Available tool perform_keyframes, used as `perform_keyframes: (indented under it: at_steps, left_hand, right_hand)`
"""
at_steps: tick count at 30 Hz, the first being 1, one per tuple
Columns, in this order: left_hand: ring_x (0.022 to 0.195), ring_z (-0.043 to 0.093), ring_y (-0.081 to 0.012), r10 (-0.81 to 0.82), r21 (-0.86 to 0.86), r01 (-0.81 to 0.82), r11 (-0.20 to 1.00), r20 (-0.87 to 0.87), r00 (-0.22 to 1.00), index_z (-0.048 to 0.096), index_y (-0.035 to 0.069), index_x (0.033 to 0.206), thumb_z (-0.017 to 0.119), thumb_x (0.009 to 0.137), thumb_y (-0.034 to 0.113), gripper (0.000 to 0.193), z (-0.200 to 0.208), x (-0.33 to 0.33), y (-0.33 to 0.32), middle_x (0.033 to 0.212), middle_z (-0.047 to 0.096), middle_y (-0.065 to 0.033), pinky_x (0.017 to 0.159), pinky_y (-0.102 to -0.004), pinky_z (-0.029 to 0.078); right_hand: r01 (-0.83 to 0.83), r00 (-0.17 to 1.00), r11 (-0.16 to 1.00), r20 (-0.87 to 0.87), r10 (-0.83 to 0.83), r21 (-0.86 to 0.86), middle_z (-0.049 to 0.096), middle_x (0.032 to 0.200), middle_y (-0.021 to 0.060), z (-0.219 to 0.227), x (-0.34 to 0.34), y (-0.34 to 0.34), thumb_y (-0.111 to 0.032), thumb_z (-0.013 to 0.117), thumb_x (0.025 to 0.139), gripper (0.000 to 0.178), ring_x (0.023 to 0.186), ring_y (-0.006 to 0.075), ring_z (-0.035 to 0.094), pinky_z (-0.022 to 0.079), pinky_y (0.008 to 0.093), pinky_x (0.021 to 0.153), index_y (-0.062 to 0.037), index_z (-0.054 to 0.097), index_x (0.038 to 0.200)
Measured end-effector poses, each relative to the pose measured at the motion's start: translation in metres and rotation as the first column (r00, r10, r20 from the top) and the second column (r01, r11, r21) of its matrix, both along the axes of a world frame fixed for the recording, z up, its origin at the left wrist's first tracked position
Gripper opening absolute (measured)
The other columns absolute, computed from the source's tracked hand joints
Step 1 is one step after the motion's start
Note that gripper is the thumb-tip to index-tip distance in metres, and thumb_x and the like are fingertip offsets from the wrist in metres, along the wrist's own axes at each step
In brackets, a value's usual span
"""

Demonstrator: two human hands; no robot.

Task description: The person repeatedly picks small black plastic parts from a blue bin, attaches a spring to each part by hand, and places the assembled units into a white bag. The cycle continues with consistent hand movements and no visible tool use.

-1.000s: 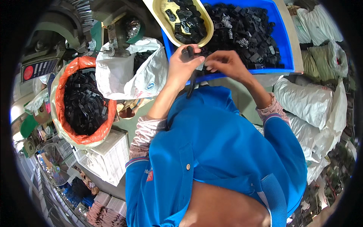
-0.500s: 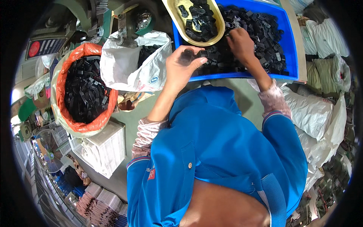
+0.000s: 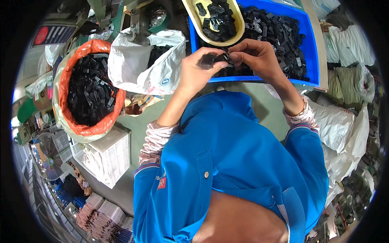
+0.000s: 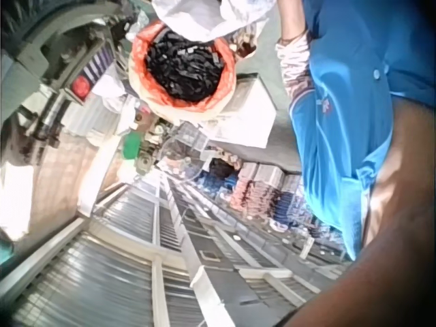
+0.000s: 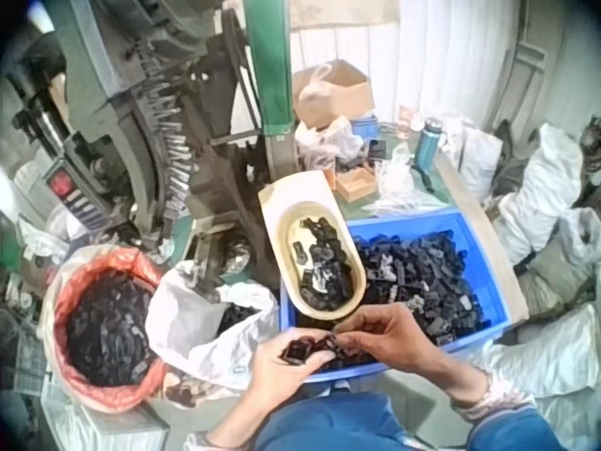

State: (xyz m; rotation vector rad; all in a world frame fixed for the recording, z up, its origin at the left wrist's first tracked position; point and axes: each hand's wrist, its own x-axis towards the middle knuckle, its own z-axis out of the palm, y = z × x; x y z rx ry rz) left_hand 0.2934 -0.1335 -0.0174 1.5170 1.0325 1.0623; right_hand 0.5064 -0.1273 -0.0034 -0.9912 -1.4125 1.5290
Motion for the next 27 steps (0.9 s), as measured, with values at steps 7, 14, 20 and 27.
perform_keyframes:
  at_steps: [7,14,20,27]
  left_hand:
    - [0.087,0.061,-0.0072,0.135,-0.017,-0.135,0.991,0.039,0.99,0.068,0.005,0.106,0.081,0.077,0.002,0.031,-0.001,0.003,-0.006,0.094,0.069,-0.0021,0.078,-0.0241,0.051]
    - [0.076,0.062,-0.008,0.261,-0.135,-0.228,0.964,0.317,0.912,0.065,-0.001,0.099,0.073,0.085,0.001,0.016,-0.011,0.004,0.0,0.088,0.066,-0.0038,0.066,-0.0211,0.05]
    - [0.083,0.065,-0.0142,0.119,-0.126,-0.077,0.989,0.374,0.92,0.064,-0.005,0.098,0.069,0.088,0.001,0.013,-0.011,-0.011,0.008,0.102,0.068,-0.0121,0.074,-0.0264,0.054]
    - [0.077,0.063,-0.0098,0.091,0.209,-0.058,0.976,-0.148,0.985,0.068,-0.002,0.09,0.071,0.087,0.004,0.007,-0.009,-0.027,0.028,0.09,0.069,-0.0064,0.071,-0.0256,0.051]
  right_hand:
    - [-0.085,0.907,0.875,0.401,-0.13,0.477,0.07,0.088,0.0089,0.02,-0.021,0.007,-0.005,0.072,0.084,0.013,0.079,0.0158,0.068,0.053,0.0285,0.068,-0.0028,0.072,0.096]
    - [0.146,0.989,0.989,-0.001,-0.146,-0.017,0.067,0.114,0.0142,-0.014,-0.03,0.002,-0.014,0.067,0.092,0.038,0.092,0.0172,0.067,0.056,0.0299,0.081,0.0027,0.055,0.124]
    - [0.169,0.896,0.917,-0.33,-0.296,-0.362,0.068,0.099,0.0164,-0.032,-0.039,-0.013,-0.013,0.065,0.093,0.034,0.084,0.0195,0.068,0.058,0.0301,0.073,0.0075,0.059,0.119]
    - [0.156,0.967,0.97,-0.173,-0.189,-0.185,0.07,0.092,0.0122,-0.035,-0.032,-0.003,-0.012,0.061,0.096,0.03,0.078,0.0138,0.067,0.055,0.0252,0.072,0.006,0.061,0.12]
